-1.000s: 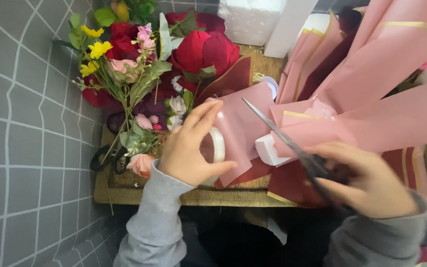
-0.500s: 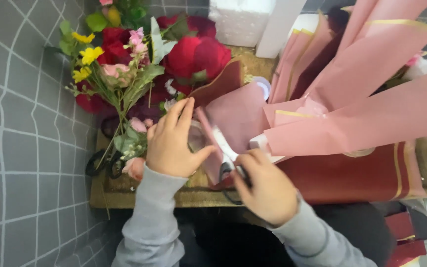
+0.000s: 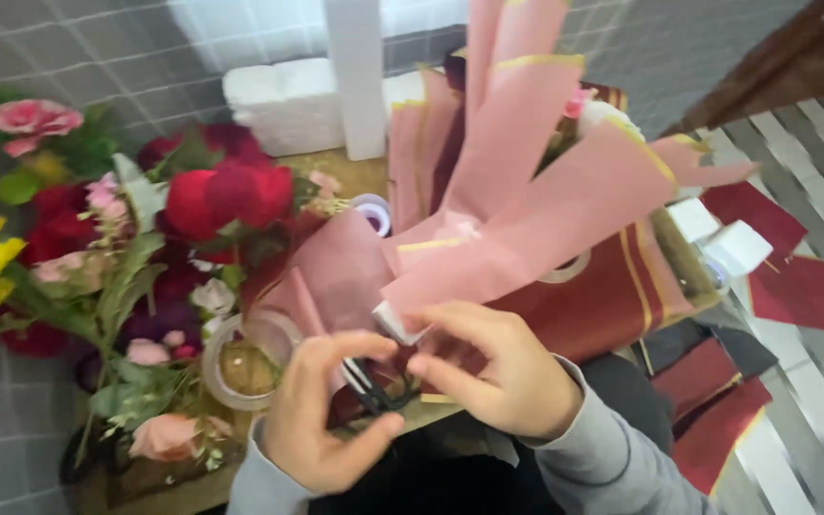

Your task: Wrapping a floral bouquet with decorative paper using scissors and tape.

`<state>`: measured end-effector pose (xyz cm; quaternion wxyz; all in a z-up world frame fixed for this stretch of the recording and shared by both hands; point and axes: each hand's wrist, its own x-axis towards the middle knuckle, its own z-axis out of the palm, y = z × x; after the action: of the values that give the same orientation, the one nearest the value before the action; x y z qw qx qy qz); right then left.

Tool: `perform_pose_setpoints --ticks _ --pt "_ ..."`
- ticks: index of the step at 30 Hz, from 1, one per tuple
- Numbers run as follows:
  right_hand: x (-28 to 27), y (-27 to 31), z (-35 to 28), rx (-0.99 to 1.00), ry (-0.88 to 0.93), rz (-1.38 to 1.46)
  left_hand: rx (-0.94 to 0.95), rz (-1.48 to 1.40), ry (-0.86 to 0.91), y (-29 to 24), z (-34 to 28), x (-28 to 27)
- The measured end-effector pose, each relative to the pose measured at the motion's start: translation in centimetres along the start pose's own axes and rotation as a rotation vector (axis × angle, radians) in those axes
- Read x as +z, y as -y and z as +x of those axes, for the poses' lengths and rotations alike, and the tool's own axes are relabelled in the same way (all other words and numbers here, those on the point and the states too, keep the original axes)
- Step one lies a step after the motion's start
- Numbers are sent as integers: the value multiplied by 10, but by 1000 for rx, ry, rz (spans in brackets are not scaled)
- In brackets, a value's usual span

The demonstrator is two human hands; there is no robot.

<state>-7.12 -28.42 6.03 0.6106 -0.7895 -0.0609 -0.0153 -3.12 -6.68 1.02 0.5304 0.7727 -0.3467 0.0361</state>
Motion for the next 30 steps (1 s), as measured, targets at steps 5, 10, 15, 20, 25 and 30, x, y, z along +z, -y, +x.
perform_pose_setpoints --ticks 5,10,15,20,25,30 --pt "-15 -21 -10 -62 21 1 178 11 23 -4 7 34" --pt "-29 -35 -13 -41 9 81 175 34 43 5 9 56" --pt "-49 -40 -14 -192 -45 -169 170 127 18 4 13 78" --pt "-81 -39 -14 -160 -195 -291 100 166 19 -5 32 94" --pt "-135 -65 -31 51 -487 -249 293 546 104 -22 76 110" --pt "-164 -87 -50 106 -622 -42 371 800 125 -19 99 140"
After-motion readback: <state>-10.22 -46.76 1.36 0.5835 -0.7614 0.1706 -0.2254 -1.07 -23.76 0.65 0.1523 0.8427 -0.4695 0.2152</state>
